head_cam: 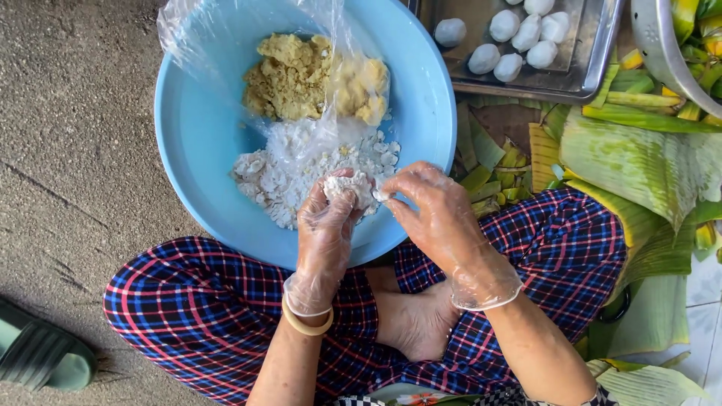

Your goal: A person sitting on the floor is hand-forming small filled dough balls by combining white dough and yellow filling.

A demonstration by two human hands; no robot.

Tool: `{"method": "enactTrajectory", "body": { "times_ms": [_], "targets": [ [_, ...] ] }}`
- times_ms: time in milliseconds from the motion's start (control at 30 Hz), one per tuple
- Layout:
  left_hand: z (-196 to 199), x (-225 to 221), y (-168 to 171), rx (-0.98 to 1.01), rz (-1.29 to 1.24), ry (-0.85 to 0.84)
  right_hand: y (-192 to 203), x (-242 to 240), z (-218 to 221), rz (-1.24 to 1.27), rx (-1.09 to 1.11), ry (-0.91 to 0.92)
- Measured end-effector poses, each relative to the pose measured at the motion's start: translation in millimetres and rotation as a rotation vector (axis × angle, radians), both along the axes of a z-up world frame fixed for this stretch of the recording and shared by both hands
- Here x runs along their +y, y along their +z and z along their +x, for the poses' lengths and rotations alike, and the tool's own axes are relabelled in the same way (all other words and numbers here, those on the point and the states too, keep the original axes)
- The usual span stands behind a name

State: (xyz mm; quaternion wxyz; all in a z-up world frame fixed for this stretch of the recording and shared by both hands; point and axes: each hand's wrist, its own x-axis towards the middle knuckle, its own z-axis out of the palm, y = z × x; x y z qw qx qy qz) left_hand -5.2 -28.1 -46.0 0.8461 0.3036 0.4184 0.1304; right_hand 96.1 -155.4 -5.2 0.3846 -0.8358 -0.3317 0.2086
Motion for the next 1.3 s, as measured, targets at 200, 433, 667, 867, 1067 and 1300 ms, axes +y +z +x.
{"method": "enactTrajectory", "body": {
  "times_ms": [200, 433, 667, 867, 1067, 1300],
  "targets": [
    [3, 1, 2, -0.012, 0.112, -0.009, 9, 4, 6, -0.011, 0.127, -0.057],
    [-6, 12, -1, -0.098, -0.005, -0.037, 7, 24, 31, 0.275, 0.340, 0.059],
    [3, 23, 4, -0.005, -0.010, -0.028, -24, 157, 83, 0.276, -0.184, 0.181],
    [8, 36, 12, 0.063, 0.068, -0.059, -111, 205, 100, -0.141, -0.194, 0.005],
    [6, 36, 7, 0.017, 0.089, -0.063, -111, 184, 108, -0.113, -0.616, 0.298],
    [3, 32, 6, -0.018, 0.049, 0.023, -121, 155, 96, -0.270, -0.480, 0.456]
  ]
}}
